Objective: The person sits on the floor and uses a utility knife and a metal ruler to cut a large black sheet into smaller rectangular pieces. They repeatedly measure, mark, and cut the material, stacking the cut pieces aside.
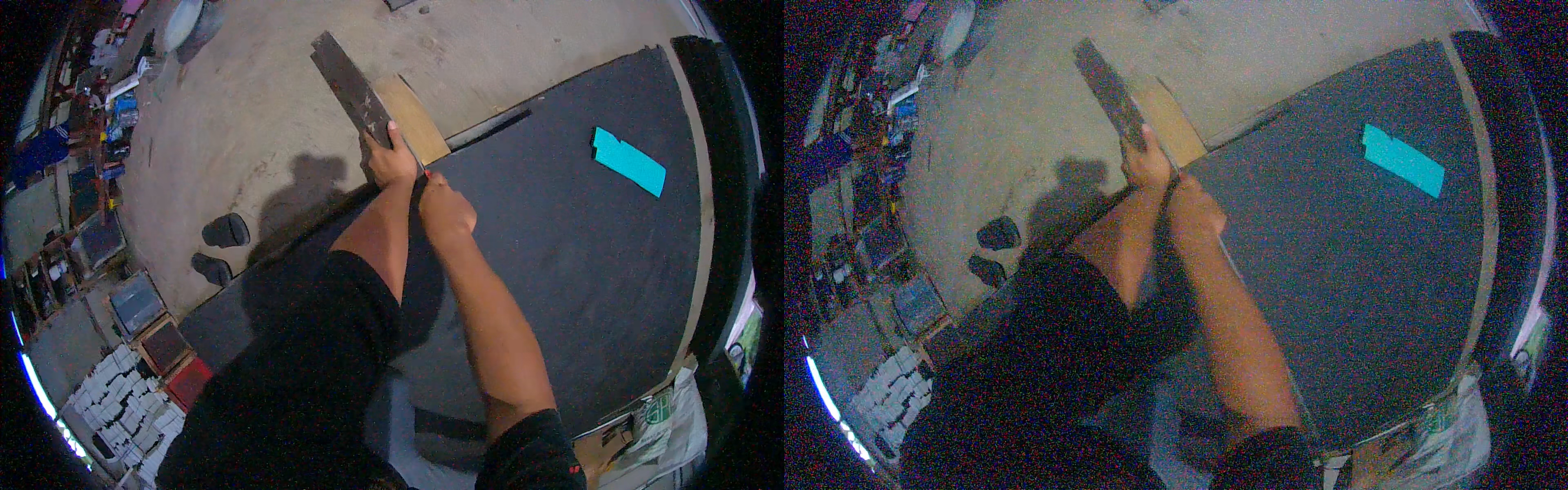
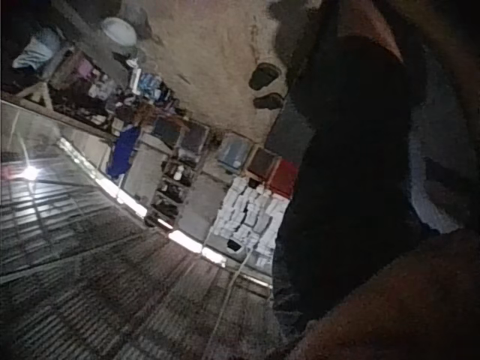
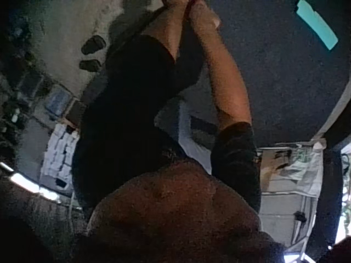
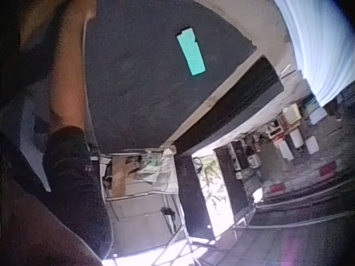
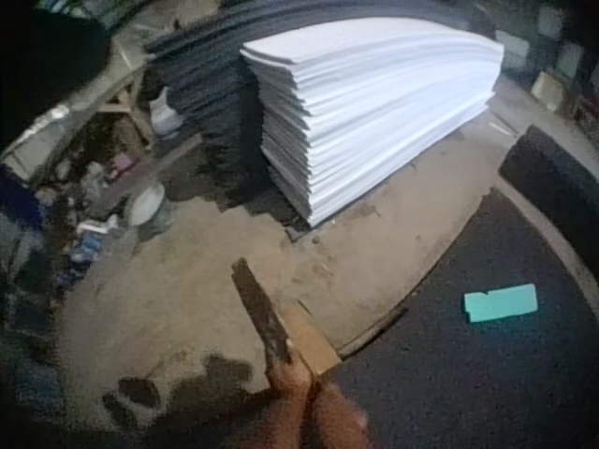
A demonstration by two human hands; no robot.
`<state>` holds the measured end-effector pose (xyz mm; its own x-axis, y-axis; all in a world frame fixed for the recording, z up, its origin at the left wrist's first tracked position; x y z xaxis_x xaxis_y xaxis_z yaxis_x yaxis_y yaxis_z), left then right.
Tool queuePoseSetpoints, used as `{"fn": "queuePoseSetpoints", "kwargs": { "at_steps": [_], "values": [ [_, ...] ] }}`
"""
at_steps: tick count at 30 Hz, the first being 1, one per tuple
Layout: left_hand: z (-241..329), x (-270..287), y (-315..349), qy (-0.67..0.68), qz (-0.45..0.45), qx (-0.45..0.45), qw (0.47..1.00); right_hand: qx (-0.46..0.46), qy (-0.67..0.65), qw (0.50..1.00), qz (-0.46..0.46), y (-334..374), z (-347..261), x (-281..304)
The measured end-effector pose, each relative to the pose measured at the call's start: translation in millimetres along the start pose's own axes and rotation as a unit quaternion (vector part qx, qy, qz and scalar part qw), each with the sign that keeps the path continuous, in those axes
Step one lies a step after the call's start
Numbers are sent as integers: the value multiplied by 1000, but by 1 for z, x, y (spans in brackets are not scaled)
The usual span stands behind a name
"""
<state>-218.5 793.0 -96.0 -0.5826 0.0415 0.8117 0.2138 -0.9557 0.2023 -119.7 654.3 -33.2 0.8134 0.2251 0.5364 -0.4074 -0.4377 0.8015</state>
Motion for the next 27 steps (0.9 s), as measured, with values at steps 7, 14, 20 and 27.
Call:
{"fn": "queuePoseSetpoints", "kwargs": {
  "at_steps": [7,14,20,27],
  "values": [
    [-3,-6,-8,42,23,-34,998,-3,-33,999,-7,7,4,5],
    [-8,-8,-11,-8,17,-31,999,-22,-4,1000,-20,32,53,-14],
    [-5,-12,-14,35,-21,-50,998,-28,-17,999,-18,76,115,-35],
    [-16,-19,-25,-1,-17,-17,1000,-47,36,997,-56,135,196,-61]
  ]
}}
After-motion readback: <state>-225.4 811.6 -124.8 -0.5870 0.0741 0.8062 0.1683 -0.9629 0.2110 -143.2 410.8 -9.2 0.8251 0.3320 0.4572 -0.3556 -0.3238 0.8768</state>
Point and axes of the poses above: each hand's wrist, its own y-axis away from the middle knuckle, its own x-axis out of the back of the hand, z = x × y, the point moved 9 cm from there along -y, towards the middle knuckle, and after that the axes turned 4 degrees about z, right-handed, at the moved point
